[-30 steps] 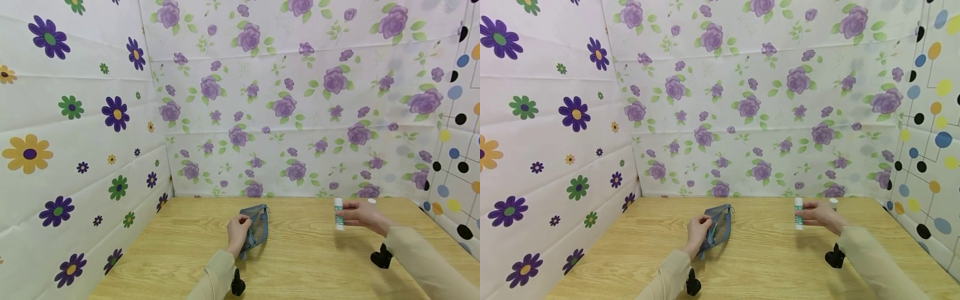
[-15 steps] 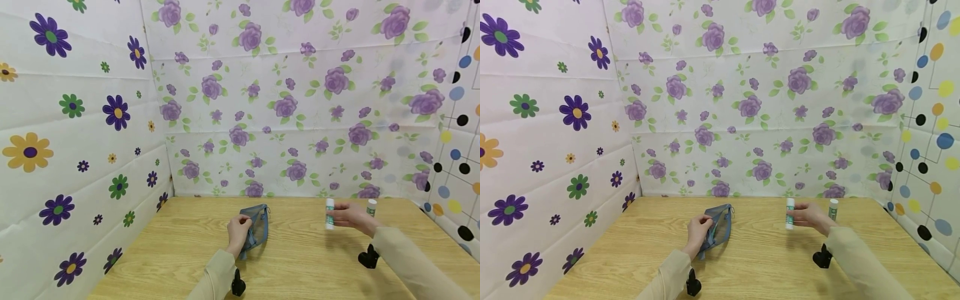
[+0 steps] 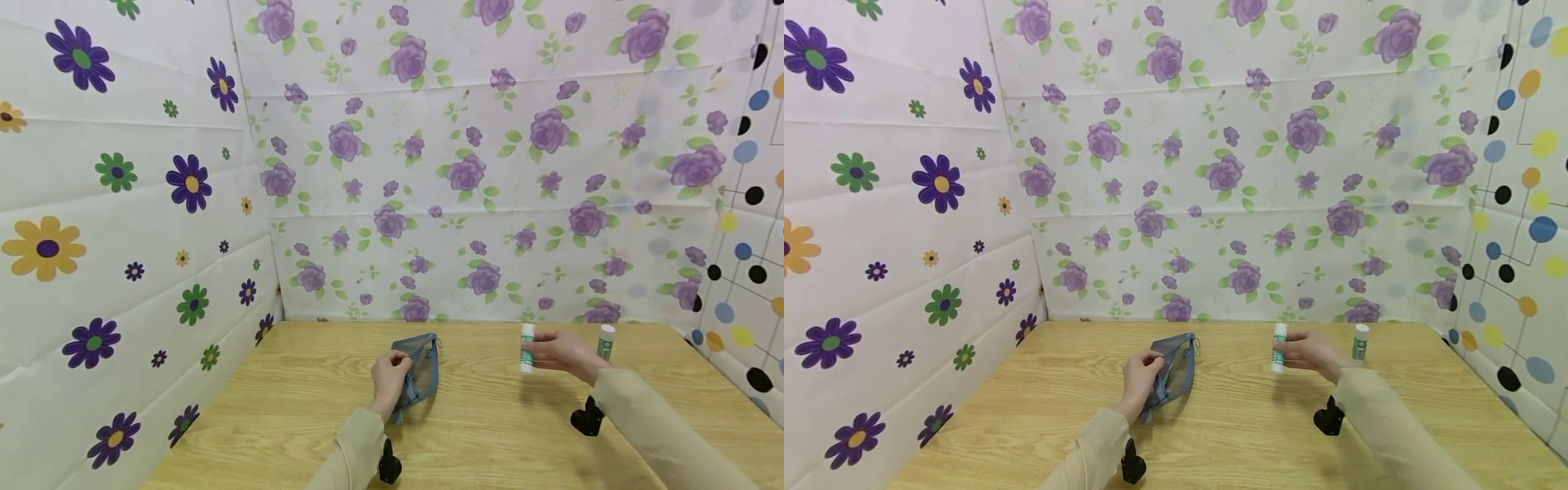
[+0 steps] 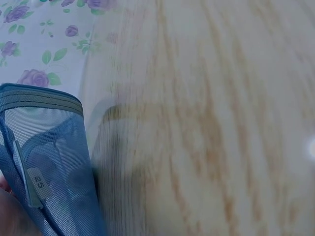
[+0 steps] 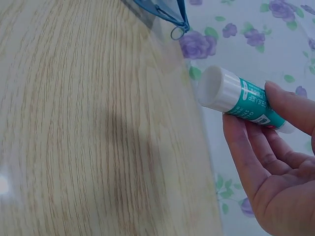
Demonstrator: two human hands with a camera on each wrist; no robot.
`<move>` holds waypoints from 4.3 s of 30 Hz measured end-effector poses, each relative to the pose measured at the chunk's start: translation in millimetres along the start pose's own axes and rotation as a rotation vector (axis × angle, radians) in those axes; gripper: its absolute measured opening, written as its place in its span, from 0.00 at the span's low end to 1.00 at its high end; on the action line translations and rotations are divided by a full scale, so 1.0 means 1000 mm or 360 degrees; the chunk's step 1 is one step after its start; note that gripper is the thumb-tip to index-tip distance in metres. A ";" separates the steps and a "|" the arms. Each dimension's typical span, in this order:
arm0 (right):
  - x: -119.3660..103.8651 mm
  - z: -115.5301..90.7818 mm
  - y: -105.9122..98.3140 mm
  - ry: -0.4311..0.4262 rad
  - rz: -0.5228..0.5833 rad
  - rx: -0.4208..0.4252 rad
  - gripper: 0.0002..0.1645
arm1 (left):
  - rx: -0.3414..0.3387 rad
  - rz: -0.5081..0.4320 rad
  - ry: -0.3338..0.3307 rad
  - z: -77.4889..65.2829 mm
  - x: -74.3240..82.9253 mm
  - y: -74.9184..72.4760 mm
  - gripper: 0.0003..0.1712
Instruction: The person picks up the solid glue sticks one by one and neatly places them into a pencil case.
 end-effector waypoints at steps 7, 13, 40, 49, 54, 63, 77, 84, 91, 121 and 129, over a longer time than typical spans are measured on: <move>-0.001 0.003 0.013 0.0011 0.0052 -0.0033 0.37 | -0.0005 -0.0011 -0.0007 -0.001 0.001 -0.001 0.04; -0.002 0.005 0.029 0.0014 0.0073 -0.0027 0.37 | -0.0011 -0.0024 -0.0002 -0.002 0.001 -0.001 0.04; -0.003 0.019 0.066 0.0012 0.0117 0.0046 0.34 | -0.0019 -0.0018 -0.0004 0.000 0.003 -0.003 0.05; -0.006 0.018 0.082 -0.0006 0.0134 -0.0060 0.37 | -0.0015 -0.0017 -0.0018 -0.001 0.003 -0.003 0.04; -0.003 0.025 0.090 0.0040 0.0163 0.0068 0.33 | -0.0013 -0.0018 -0.0018 -0.001 0.002 -0.002 0.04; -0.004 0.032 0.103 0.0048 0.0160 0.0089 0.34 | -0.0020 -0.0021 -0.0019 0.000 0.003 -0.002 0.05; 0.000 0.034 0.126 0.0039 0.0209 0.0105 0.29 | -0.0029 -0.0030 -0.0024 -0.001 0.003 -0.002 0.05; 0.003 0.037 0.142 0.0038 0.0233 0.0112 0.31 | -0.0037 -0.0026 -0.0012 -0.002 0.003 -0.003 0.05; 0.006 0.040 0.154 0.0037 0.0255 0.0132 0.29 | -0.0039 -0.0016 -0.0006 -0.003 0.003 -0.003 0.05; 0.019 0.049 0.173 0.0048 0.0224 0.0260 0.27 | -0.0047 -0.0026 -0.0005 -0.003 0.005 -0.002 0.05; 0.019 0.049 0.179 0.0036 0.0161 0.0266 0.23 | -0.0044 -0.0005 0.0001 -0.003 0.005 -0.002 0.05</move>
Point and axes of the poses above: each hand's wrist, its own z-axis towards the middle knuckle, its own y-axis out of the palm, x = y × z, the point moved 1 cm from there along z, towards the middle knuckle, and after that the axes turned 1 degree about -x, right-handed, at the moved point
